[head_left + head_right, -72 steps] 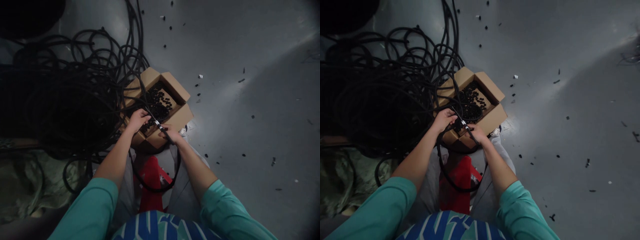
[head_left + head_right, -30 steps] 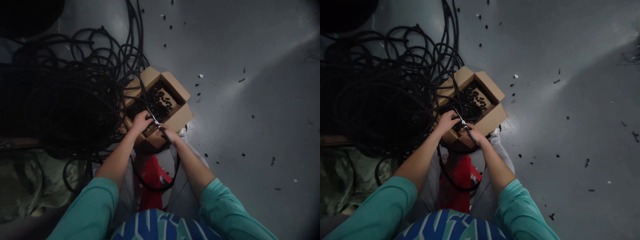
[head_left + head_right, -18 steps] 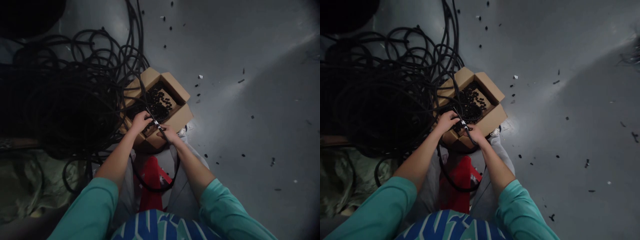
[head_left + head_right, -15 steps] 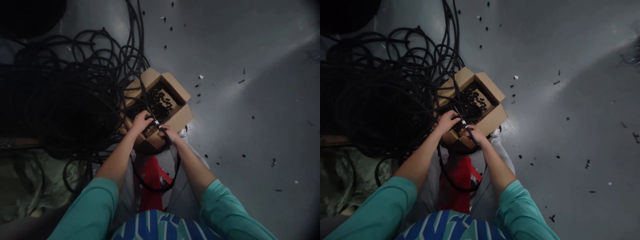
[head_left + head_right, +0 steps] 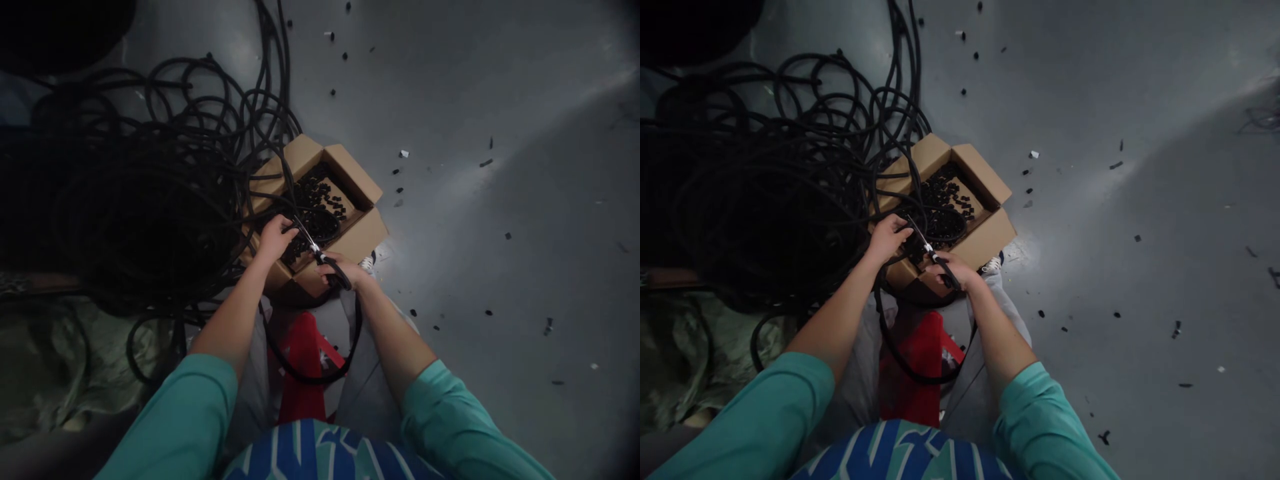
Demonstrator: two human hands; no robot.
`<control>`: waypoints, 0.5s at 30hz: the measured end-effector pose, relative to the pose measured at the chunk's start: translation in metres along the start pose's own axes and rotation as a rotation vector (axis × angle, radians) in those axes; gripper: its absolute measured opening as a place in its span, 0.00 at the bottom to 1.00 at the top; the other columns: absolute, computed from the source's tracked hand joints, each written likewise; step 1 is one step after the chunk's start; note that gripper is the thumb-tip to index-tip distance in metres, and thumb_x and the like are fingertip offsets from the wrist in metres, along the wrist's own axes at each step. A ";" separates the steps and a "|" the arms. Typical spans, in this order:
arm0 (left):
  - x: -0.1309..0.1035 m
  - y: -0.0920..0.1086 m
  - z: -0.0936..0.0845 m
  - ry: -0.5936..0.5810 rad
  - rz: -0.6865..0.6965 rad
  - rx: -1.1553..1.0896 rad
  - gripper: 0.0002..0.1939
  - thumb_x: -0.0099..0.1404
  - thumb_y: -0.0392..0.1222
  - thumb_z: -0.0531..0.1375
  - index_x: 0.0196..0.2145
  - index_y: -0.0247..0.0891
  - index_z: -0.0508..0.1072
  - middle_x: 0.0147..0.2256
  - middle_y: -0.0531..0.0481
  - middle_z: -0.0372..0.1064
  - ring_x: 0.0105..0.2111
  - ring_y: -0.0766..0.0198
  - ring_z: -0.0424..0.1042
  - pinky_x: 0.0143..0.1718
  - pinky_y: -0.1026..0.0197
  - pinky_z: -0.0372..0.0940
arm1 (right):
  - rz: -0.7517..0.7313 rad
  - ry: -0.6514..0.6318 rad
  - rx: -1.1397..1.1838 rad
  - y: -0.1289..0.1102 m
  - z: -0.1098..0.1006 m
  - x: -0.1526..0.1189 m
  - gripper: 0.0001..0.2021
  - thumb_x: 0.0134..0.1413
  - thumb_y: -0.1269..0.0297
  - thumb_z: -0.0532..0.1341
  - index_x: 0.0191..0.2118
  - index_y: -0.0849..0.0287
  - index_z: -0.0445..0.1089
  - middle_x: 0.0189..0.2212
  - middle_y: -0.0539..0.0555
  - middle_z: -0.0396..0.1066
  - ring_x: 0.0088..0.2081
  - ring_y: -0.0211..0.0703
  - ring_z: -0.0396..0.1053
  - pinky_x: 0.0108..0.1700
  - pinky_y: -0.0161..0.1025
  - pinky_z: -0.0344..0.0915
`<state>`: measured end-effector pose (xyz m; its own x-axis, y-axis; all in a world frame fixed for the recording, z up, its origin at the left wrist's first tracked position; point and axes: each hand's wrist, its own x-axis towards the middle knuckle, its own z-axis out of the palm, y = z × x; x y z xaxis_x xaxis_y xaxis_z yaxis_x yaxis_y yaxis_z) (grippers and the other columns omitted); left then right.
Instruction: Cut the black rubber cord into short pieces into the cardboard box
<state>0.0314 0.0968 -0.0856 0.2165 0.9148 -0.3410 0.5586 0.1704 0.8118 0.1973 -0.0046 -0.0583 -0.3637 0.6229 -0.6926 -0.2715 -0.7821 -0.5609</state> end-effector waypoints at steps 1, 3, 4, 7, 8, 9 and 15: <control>0.000 -0.001 0.001 -0.006 -0.009 -0.024 0.07 0.49 0.39 0.58 0.28 0.36 0.64 0.28 0.52 0.66 0.29 0.65 0.67 0.31 0.62 0.63 | -0.009 0.016 -0.026 0.000 0.001 0.000 0.25 0.30 0.65 0.67 0.41 0.62 0.65 0.15 0.41 0.60 0.16 0.29 0.60 0.18 0.28 0.56; 0.000 -0.001 0.001 -0.023 -0.031 -0.078 0.07 0.49 0.38 0.58 0.27 0.36 0.64 0.26 0.53 0.66 0.26 0.67 0.66 0.27 0.64 0.62 | -0.023 0.061 -0.081 -0.001 0.002 0.000 0.23 0.30 0.65 0.66 0.39 0.62 0.65 0.14 0.40 0.59 0.14 0.28 0.58 0.16 0.28 0.55; 0.000 -0.001 0.001 -0.032 -0.041 -0.106 0.07 0.49 0.38 0.58 0.27 0.36 0.64 0.25 0.53 0.65 0.24 0.68 0.66 0.25 0.64 0.61 | -0.027 0.083 -0.106 -0.001 0.002 -0.001 0.22 0.31 0.65 0.65 0.38 0.63 0.66 0.13 0.40 0.59 0.13 0.28 0.57 0.16 0.27 0.54; 0.000 0.000 0.000 -0.048 -0.062 -0.179 0.07 0.49 0.38 0.58 0.27 0.35 0.64 0.24 0.54 0.65 0.21 0.69 0.64 0.21 0.66 0.59 | -0.041 0.126 -0.148 -0.003 0.004 -0.001 0.18 0.31 0.67 0.63 0.35 0.63 0.67 0.12 0.41 0.59 0.13 0.29 0.57 0.15 0.27 0.53; 0.000 0.001 0.000 -0.047 -0.066 -0.196 0.07 0.49 0.37 0.58 0.27 0.35 0.64 0.24 0.54 0.65 0.20 0.70 0.63 0.21 0.66 0.59 | -0.047 0.134 -0.155 -0.003 0.005 -0.001 0.17 0.31 0.67 0.62 0.34 0.63 0.67 0.12 0.41 0.59 0.12 0.29 0.57 0.14 0.27 0.53; 0.000 0.001 0.000 -0.045 -0.070 -0.208 0.06 0.49 0.37 0.58 0.27 0.35 0.64 0.24 0.54 0.65 0.20 0.70 0.63 0.20 0.66 0.59 | -0.051 0.141 -0.163 -0.003 0.005 -0.001 0.16 0.31 0.67 0.61 0.34 0.64 0.67 0.12 0.41 0.59 0.12 0.29 0.56 0.14 0.27 0.52; -0.001 0.007 -0.002 -0.043 -0.101 -0.241 0.06 0.49 0.36 0.58 0.27 0.35 0.64 0.21 0.55 0.64 0.18 0.73 0.61 0.20 0.67 0.58 | -0.075 0.177 -0.225 0.000 0.004 0.001 0.13 0.31 0.67 0.59 0.31 0.63 0.68 0.11 0.41 0.58 0.12 0.29 0.56 0.14 0.27 0.52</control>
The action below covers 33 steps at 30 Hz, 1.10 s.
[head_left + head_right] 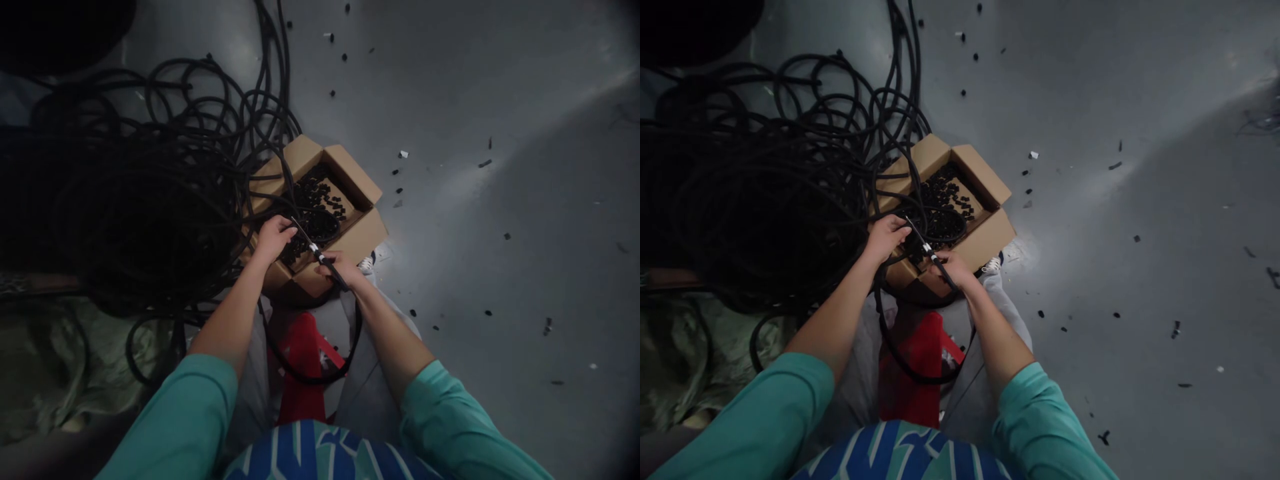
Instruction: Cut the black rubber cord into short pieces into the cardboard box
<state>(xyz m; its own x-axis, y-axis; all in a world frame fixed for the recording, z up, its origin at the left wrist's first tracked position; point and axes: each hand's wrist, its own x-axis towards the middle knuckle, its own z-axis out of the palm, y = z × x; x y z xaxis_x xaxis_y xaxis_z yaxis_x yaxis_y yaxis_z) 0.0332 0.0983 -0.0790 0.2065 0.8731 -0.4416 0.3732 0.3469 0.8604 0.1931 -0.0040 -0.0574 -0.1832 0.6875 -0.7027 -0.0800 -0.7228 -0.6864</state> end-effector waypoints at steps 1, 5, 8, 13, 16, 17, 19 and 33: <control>0.000 0.001 0.000 0.000 -0.002 -0.001 0.06 0.49 0.36 0.58 0.27 0.35 0.64 0.21 0.55 0.63 0.18 0.73 0.61 0.20 0.67 0.58 | 0.000 -0.006 0.005 0.000 0.000 0.000 0.13 0.31 0.67 0.59 0.31 0.63 0.67 0.11 0.42 0.58 0.12 0.29 0.56 0.14 0.27 0.52; -0.002 0.003 0.000 -0.030 0.005 -0.020 0.07 0.49 0.37 0.59 0.27 0.35 0.64 0.20 0.56 0.62 0.17 0.73 0.60 0.20 0.67 0.56 | -0.013 -0.026 0.044 0.000 0.001 -0.002 0.14 0.30 0.68 0.60 0.32 0.62 0.67 0.12 0.41 0.58 0.13 0.29 0.57 0.16 0.27 0.53; -0.002 0.005 -0.001 -0.067 -0.012 -0.037 0.07 0.49 0.37 0.59 0.26 0.36 0.64 0.19 0.57 0.61 0.16 0.74 0.59 0.20 0.68 0.55 | -0.025 -0.009 0.044 -0.002 0.001 -0.002 0.14 0.29 0.69 0.59 0.30 0.62 0.66 0.12 0.40 0.57 0.13 0.29 0.56 0.16 0.27 0.53; -0.002 0.005 -0.004 -0.084 -0.020 -0.035 0.05 0.49 0.37 0.58 0.25 0.36 0.63 0.17 0.58 0.59 0.15 0.74 0.58 0.19 0.68 0.54 | -0.008 0.002 0.003 -0.002 0.002 -0.002 0.13 0.30 0.68 0.59 0.30 0.62 0.67 0.11 0.41 0.56 0.12 0.29 0.55 0.15 0.28 0.51; -0.001 0.004 -0.005 -0.070 0.008 0.029 0.05 0.51 0.38 0.57 0.26 0.36 0.63 0.16 0.58 0.59 0.15 0.73 0.58 0.19 0.67 0.54 | -0.026 0.015 -0.017 -0.001 0.003 -0.001 0.12 0.31 0.68 0.58 0.30 0.62 0.67 0.11 0.40 0.55 0.12 0.29 0.55 0.14 0.27 0.50; -0.001 0.003 -0.005 -0.060 0.023 0.067 0.05 0.51 0.39 0.57 0.26 0.36 0.63 0.17 0.58 0.59 0.15 0.72 0.59 0.20 0.67 0.55 | -0.028 0.020 -0.021 0.000 0.003 0.000 0.11 0.32 0.67 0.58 0.29 0.62 0.66 0.11 0.40 0.55 0.12 0.29 0.54 0.14 0.27 0.50; -0.001 0.002 -0.004 -0.037 0.059 0.154 0.05 0.52 0.40 0.56 0.27 0.36 0.65 0.18 0.57 0.61 0.16 0.71 0.60 0.21 0.66 0.56 | -0.033 0.031 -0.031 0.002 0.004 0.000 0.10 0.32 0.67 0.58 0.28 0.62 0.65 0.10 0.40 0.54 0.12 0.28 0.54 0.14 0.27 0.50; -0.004 0.004 -0.006 -0.129 0.102 0.169 0.05 0.53 0.40 0.55 0.27 0.36 0.66 0.18 0.56 0.61 0.16 0.71 0.58 0.20 0.66 0.54 | -0.054 -0.005 -0.013 0.000 -0.001 0.000 0.16 0.30 0.67 0.63 0.33 0.61 0.67 0.20 0.44 0.60 0.20 0.29 0.57 0.20 0.27 0.56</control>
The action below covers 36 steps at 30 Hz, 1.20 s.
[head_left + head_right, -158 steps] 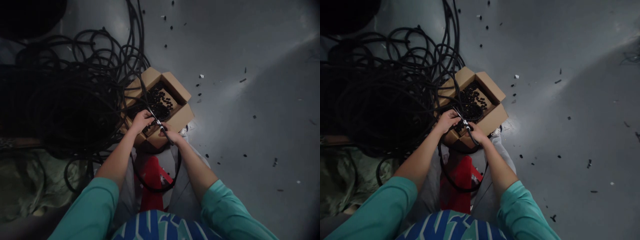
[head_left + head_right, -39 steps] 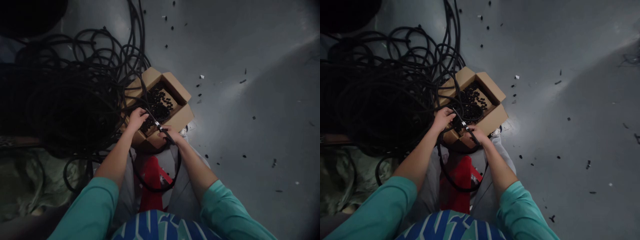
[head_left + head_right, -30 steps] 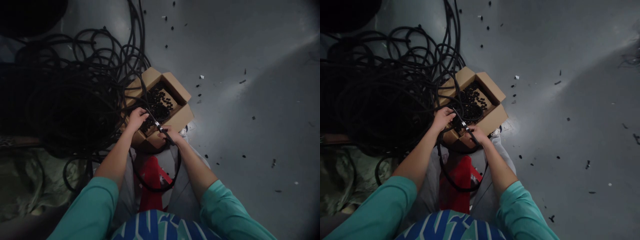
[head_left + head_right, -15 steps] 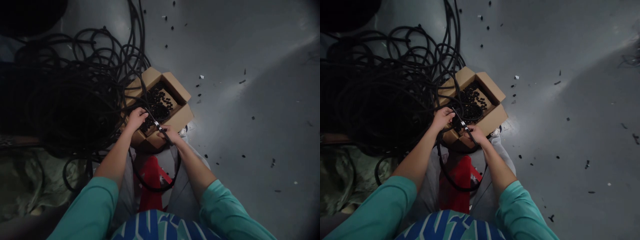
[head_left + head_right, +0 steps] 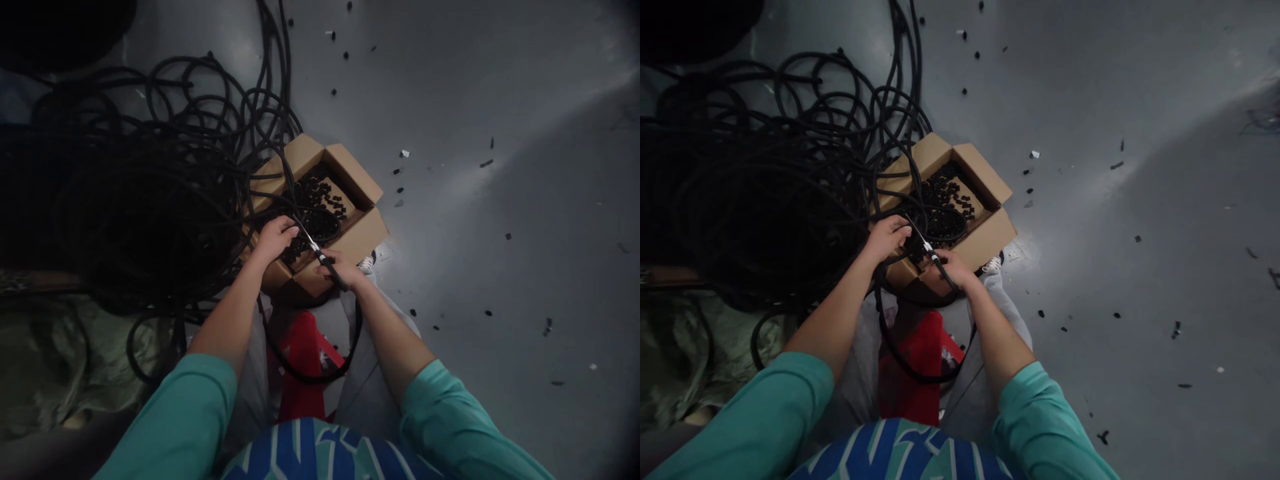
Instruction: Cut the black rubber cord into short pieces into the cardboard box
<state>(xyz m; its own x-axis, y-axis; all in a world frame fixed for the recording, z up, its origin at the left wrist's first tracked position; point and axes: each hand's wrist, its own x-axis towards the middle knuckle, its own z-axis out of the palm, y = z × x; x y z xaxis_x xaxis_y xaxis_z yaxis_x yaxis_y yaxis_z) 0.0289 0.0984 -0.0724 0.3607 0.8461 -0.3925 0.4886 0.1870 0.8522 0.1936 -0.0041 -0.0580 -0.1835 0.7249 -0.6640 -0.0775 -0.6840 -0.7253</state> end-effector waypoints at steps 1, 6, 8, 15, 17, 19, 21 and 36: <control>-0.001 0.001 0.000 -0.031 -0.009 -0.032 0.04 0.52 0.39 0.55 0.27 0.36 0.66 0.18 0.56 0.60 0.15 0.72 0.57 0.19 0.66 0.53 | -0.012 0.004 -0.010 0.000 0.000 0.000 0.16 0.30 0.68 0.63 0.33 0.61 0.67 0.21 0.45 0.61 0.21 0.29 0.58 0.21 0.27 0.56; -0.006 0.009 -0.001 -0.151 -0.095 -0.181 0.04 0.53 0.39 0.56 0.25 0.36 0.65 0.19 0.55 0.61 0.14 0.75 0.55 0.15 0.68 0.50 | -0.064 -0.002 -0.055 0.000 -0.002 0.000 0.16 0.31 0.68 0.61 0.35 0.61 0.68 0.21 0.45 0.60 0.22 0.30 0.56 0.23 0.28 0.55; -0.007 0.012 -0.002 -0.174 -0.140 -0.242 0.04 0.53 0.39 0.56 0.24 0.35 0.65 0.18 0.55 0.60 0.13 0.75 0.54 0.14 0.69 0.49 | -0.073 -0.006 -0.071 0.001 -0.003 -0.001 0.17 0.32 0.68 0.60 0.35 0.62 0.69 0.20 0.45 0.59 0.21 0.30 0.55 0.23 0.29 0.55; -0.007 0.019 -0.007 -0.232 -0.229 -0.361 0.09 0.52 0.42 0.58 0.22 0.34 0.64 0.17 0.55 0.58 0.11 0.77 0.52 0.12 0.70 0.45 | -0.107 0.007 -0.144 0.003 -0.004 -0.001 0.16 0.34 0.69 0.59 0.36 0.63 0.70 0.17 0.44 0.59 0.19 0.30 0.55 0.22 0.29 0.52; -0.007 0.020 -0.008 -0.248 -0.249 -0.374 0.10 0.52 0.43 0.58 0.22 0.33 0.64 0.16 0.56 0.58 0.11 0.77 0.52 0.12 0.70 0.45 | -0.090 0.007 -0.129 0.003 -0.003 -0.001 0.17 0.33 0.68 0.59 0.36 0.63 0.70 0.16 0.44 0.59 0.18 0.30 0.55 0.20 0.29 0.52; -0.008 0.021 -0.008 -0.259 -0.247 -0.387 0.11 0.53 0.44 0.58 0.23 0.33 0.64 0.16 0.56 0.57 0.11 0.77 0.52 0.12 0.70 0.45 | -0.058 -0.009 -0.087 0.002 -0.003 -0.002 0.17 0.32 0.67 0.59 0.35 0.63 0.69 0.15 0.43 0.58 0.16 0.29 0.54 0.18 0.29 0.51; -0.008 0.021 -0.008 -0.260 -0.229 -0.405 0.12 0.53 0.45 0.58 0.23 0.32 0.65 0.16 0.56 0.57 0.11 0.77 0.52 0.12 0.71 0.44 | -0.013 -0.041 -0.027 0.002 -0.002 -0.002 0.18 0.32 0.65 0.60 0.36 0.63 0.68 0.15 0.42 0.57 0.14 0.29 0.53 0.17 0.29 0.50; -0.005 0.017 0.000 -0.375 -0.406 -0.731 0.16 0.50 0.48 0.61 0.22 0.30 0.66 0.13 0.55 0.55 0.09 0.77 0.50 0.10 0.71 0.43 | -0.056 -0.017 0.000 0.000 -0.003 -0.001 0.13 0.30 0.67 0.61 0.30 0.62 0.66 0.14 0.41 0.55 0.16 0.28 0.53 0.17 0.27 0.49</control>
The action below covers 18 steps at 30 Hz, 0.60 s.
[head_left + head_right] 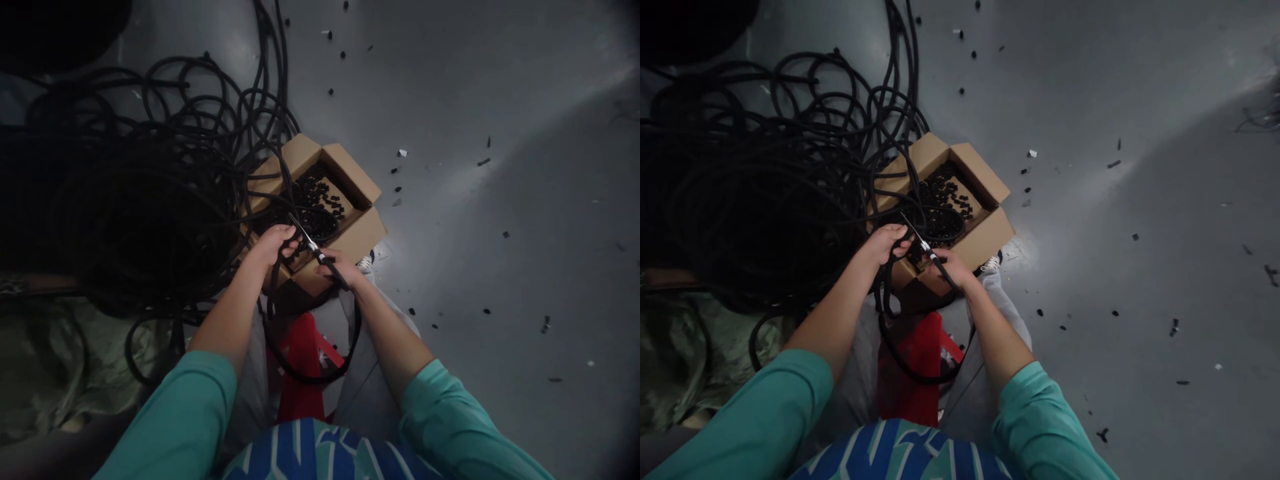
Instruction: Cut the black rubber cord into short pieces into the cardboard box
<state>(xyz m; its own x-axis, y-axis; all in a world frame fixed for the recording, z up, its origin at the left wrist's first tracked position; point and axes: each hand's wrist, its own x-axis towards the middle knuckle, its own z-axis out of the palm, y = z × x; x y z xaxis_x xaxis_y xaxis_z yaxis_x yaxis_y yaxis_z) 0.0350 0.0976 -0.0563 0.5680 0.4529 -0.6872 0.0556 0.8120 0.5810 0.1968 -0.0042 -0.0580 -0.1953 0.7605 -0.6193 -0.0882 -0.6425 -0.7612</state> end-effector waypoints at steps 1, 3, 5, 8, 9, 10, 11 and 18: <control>0.001 -0.001 -0.001 -0.013 -0.014 -0.033 0.16 0.50 0.48 0.61 0.22 0.30 0.66 0.13 0.55 0.55 0.08 0.77 0.50 0.10 0.71 0.44 | 0.012 0.006 0.016 0.001 0.001 0.000 0.13 0.30 0.67 0.61 0.30 0.61 0.66 0.13 0.40 0.53 0.14 0.27 0.52 0.16 0.27 0.48; 0.004 -0.002 0.000 -0.029 -0.045 -0.087 0.16 0.50 0.48 0.61 0.22 0.30 0.65 0.13 0.56 0.54 0.08 0.77 0.49 0.10 0.70 0.45 | 0.039 0.015 0.052 0.003 0.002 0.000 0.13 0.31 0.66 0.62 0.30 0.61 0.65 0.12 0.39 0.52 0.13 0.27 0.51 0.15 0.27 0.47; 0.004 -0.002 0.002 -0.042 -0.056 -0.119 0.16 0.51 0.48 0.61 0.22 0.30 0.65 0.13 0.56 0.54 0.08 0.77 0.49 0.10 0.70 0.46 | 0.052 0.031 0.076 0.005 0.003 0.001 0.13 0.32 0.65 0.62 0.30 0.60 0.64 0.12 0.39 0.51 0.12 0.26 0.51 0.14 0.27 0.48; 0.003 -0.001 0.005 -0.020 0.001 -0.092 0.16 0.49 0.47 0.63 0.25 0.30 0.66 0.17 0.54 0.60 0.11 0.76 0.55 0.12 0.70 0.50 | 0.049 0.053 0.080 0.006 0.002 0.002 0.14 0.32 0.65 0.63 0.31 0.60 0.64 0.12 0.39 0.54 0.12 0.27 0.53 0.14 0.26 0.50; 0.003 -0.002 0.006 0.012 0.027 -0.065 0.16 0.48 0.47 0.63 0.27 0.31 0.67 0.19 0.53 0.62 0.12 0.75 0.57 0.13 0.70 0.52 | 0.052 0.061 0.083 0.006 0.001 0.002 0.14 0.32 0.65 0.63 0.32 0.60 0.65 0.12 0.39 0.55 0.12 0.28 0.54 0.14 0.26 0.50; 0.003 -0.002 0.005 0.056 0.047 -0.036 0.16 0.48 0.47 0.63 0.29 0.32 0.67 0.21 0.53 0.64 0.13 0.74 0.59 0.13 0.70 0.53 | 0.059 0.070 0.096 0.006 -0.001 0.002 0.15 0.32 0.65 0.64 0.32 0.60 0.65 0.12 0.39 0.55 0.12 0.28 0.55 0.14 0.27 0.51; 0.004 -0.002 0.004 0.110 0.059 -0.010 0.15 0.48 0.46 0.63 0.30 0.33 0.67 0.22 0.53 0.64 0.14 0.74 0.60 0.13 0.70 0.53 | 0.064 0.082 0.120 0.006 -0.002 0.002 0.16 0.32 0.64 0.64 0.33 0.60 0.65 0.12 0.40 0.56 0.12 0.28 0.55 0.14 0.27 0.51; 0.012 -0.002 -0.008 0.385 0.094 -0.055 0.09 0.49 0.37 0.60 0.30 0.32 0.67 0.19 0.55 0.62 0.14 0.75 0.59 0.14 0.71 0.51 | 0.113 0.179 0.306 0.001 -0.013 -0.001 0.22 0.33 0.53 0.65 0.36 0.60 0.63 0.11 0.42 0.59 0.12 0.31 0.57 0.13 0.28 0.53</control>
<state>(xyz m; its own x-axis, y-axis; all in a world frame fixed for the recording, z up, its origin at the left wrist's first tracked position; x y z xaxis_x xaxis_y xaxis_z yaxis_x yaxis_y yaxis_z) 0.0353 0.1042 -0.0693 0.2185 0.6226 -0.7514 -0.0322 0.7742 0.6321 0.2097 -0.0040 -0.0607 -0.0493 0.6700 -0.7407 -0.3695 -0.7013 -0.6097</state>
